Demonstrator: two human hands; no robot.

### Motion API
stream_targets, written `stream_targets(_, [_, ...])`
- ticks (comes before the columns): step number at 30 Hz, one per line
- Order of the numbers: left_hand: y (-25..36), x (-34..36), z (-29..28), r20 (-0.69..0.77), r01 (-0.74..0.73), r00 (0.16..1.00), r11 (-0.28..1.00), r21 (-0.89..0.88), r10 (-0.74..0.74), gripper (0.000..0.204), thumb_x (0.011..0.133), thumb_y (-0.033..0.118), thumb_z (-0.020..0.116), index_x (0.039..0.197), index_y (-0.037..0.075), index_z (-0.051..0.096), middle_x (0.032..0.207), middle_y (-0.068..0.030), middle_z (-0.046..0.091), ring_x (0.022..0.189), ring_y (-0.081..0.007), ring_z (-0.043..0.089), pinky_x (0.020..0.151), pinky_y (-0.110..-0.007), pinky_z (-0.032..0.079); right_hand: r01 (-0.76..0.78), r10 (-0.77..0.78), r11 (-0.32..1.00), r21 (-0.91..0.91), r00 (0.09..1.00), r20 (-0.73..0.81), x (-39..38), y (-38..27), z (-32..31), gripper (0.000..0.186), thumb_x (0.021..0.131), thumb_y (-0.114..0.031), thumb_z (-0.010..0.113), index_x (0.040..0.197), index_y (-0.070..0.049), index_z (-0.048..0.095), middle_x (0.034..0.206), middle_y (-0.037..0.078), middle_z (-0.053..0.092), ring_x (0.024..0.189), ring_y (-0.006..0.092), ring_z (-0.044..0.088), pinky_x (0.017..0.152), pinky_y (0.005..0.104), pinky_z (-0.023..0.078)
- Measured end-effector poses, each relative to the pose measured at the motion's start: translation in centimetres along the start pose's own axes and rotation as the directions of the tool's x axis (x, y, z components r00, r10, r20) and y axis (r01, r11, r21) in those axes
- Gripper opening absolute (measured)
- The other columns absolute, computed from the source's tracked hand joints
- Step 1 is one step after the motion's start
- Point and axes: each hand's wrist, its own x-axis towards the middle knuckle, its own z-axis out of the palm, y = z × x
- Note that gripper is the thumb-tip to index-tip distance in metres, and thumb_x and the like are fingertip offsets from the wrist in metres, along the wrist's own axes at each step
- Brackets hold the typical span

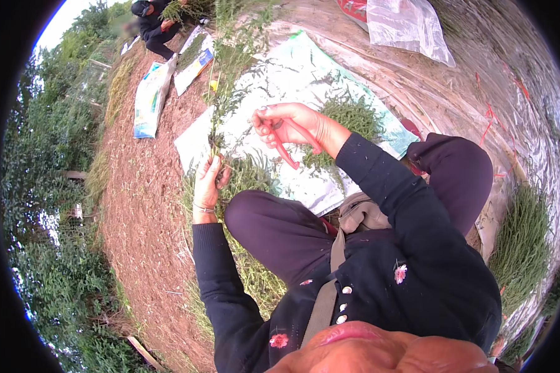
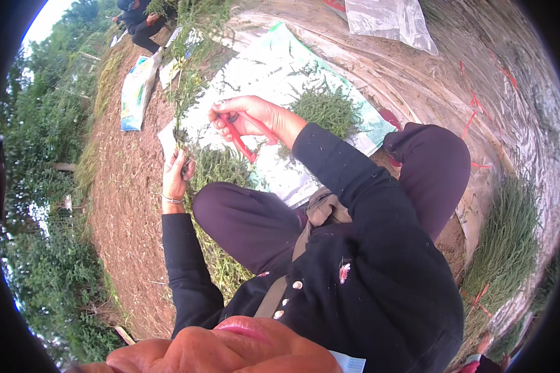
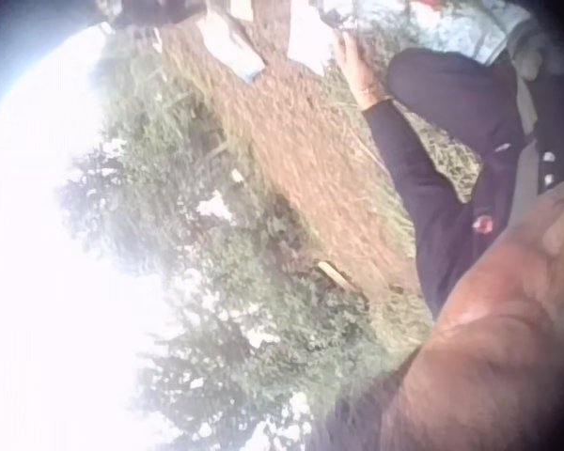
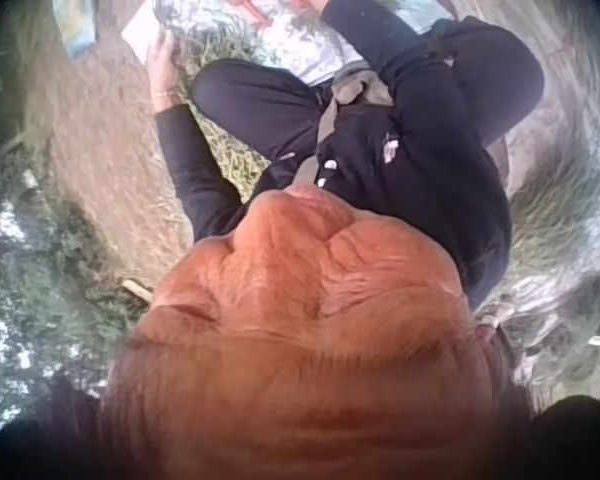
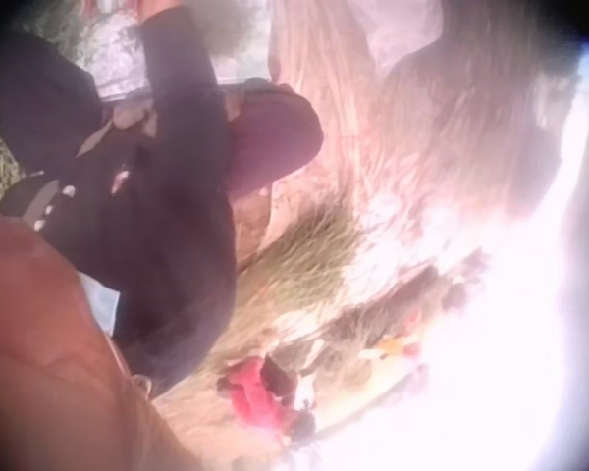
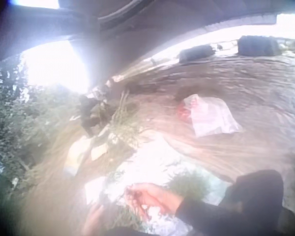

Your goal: The person sits on the ground and uses red-handled shears to trim green plant stems. They hold a stem in the left hand, cut sections with the shears in the right hand, and place the trimmed pieces onto a white sack. The process is repeated continuously throughout the clip.

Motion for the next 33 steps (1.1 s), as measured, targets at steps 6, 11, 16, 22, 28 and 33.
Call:
stream_targets(6, [-0.1,-0.2,-1.4,-0.074,0.033,0.997,0.992,0.121,-0.024,0.019,0.091,0.024,0.050,0.085,0.007,0.056,0.053,0.0044,0.045,0.041,-0.0022,0.034,0.039,-0.017,0.023,-0.119,0.028,0.836,-0.535,0.984,-0.175,-4.3,-0.3,-2.3,0.041,0.085,-0.012,0.048,0.123,0.002,0.044,0.075,0.004,0.055,0.068,0.0140,0.053,0.064,0.0260,0.045])
stream_targets(11, [-0.1,0.1,-1.6,0.100,-0.029,0.995,1.000,0.009,0.028,0.027,0.090,0.029,0.050,0.081,0.004,0.052,0.049,0.0041,0.038,0.039,-0.0046,0.031,0.038,-0.020,0.022,-0.109,-0.252,0.765,-0.634,0.856,-0.451,-10.3,-2.2,-7.3,0.029,0.085,-0.018,0.049,0.107,0.000,0.055,0.075,0.002,0.054,0.068,0.0123,0.054,0.063,0.0263,0.046])
stream_targets(16, [-1.2,0.6,-1.8,0.108,0.072,0.992,0.988,-0.135,-0.058,0.030,0.090,0.034,0.049,0.077,0.007,0.049,0.048,0.0042,0.032,0.038,-0.0055,0.023,0.037,-0.022,0.016,-0.087,-0.172,0.785,-0.613,0.921,-0.350,-9.6,-1.6,-5.9,0.027,0.086,-0.018,0.047,0.105,0.000,0.055,0.080,0.004,0.056,0.074,0.0132,0.055,0.067,0.0273,0.047])
stream_targets(22, [-1.1,1.8,-1.0,0.050,0.072,0.997,0.984,-0.161,-0.065,0.028,0.090,0.028,0.048,0.082,0.002,0.054,0.048,0.0030,0.036,0.037,-0.0060,0.027,0.037,-0.021,0.019,-0.125,-0.082,0.760,-0.638,0.955,-0.285,-7.5,1.5,-4.9,0.025,0.090,-0.021,0.047,0.100,0.000,0.055,0.080,0.005,0.057,0.074,0.0128,0.056,0.068,0.0269,0.047])
stream_targets(28, [0.5,3.1,4.4,-0.018,0.050,0.999,0.954,0.296,-0.047,0.010,0.082,0.013,0.063,0.089,0.006,0.061,0.057,0.0081,0.045,0.043,-0.0006,0.031,0.039,-0.017,0.022,-0.183,-0.225,0.557,-0.810,0.906,-0.359,-7.7,2.3,-5.7,0.023,0.090,-0.023,0.048,0.097,-0.002,0.054,0.078,0.004,0.056,0.070,0.0112,0.053,0.064,0.0263,0.045])
stream_targets(33, [0.2,3.5,5.7,-0.033,0.008,0.999,0.895,0.447,0.008,0.007,0.080,0.011,0.065,0.086,0.008,0.064,0.059,0.0122,0.046,0.047,0.0021,0.030,0.042,-0.016,0.021,-0.121,-0.384,0.421,-0.899,0.874,-0.298,-7.8,3.6,-7.5,0.022,0.088,-0.023,0.053,0.096,-0.002,0.053,0.079,0.005,0.056,0.072,0.0135,0.052,0.069,0.0287,0.044])
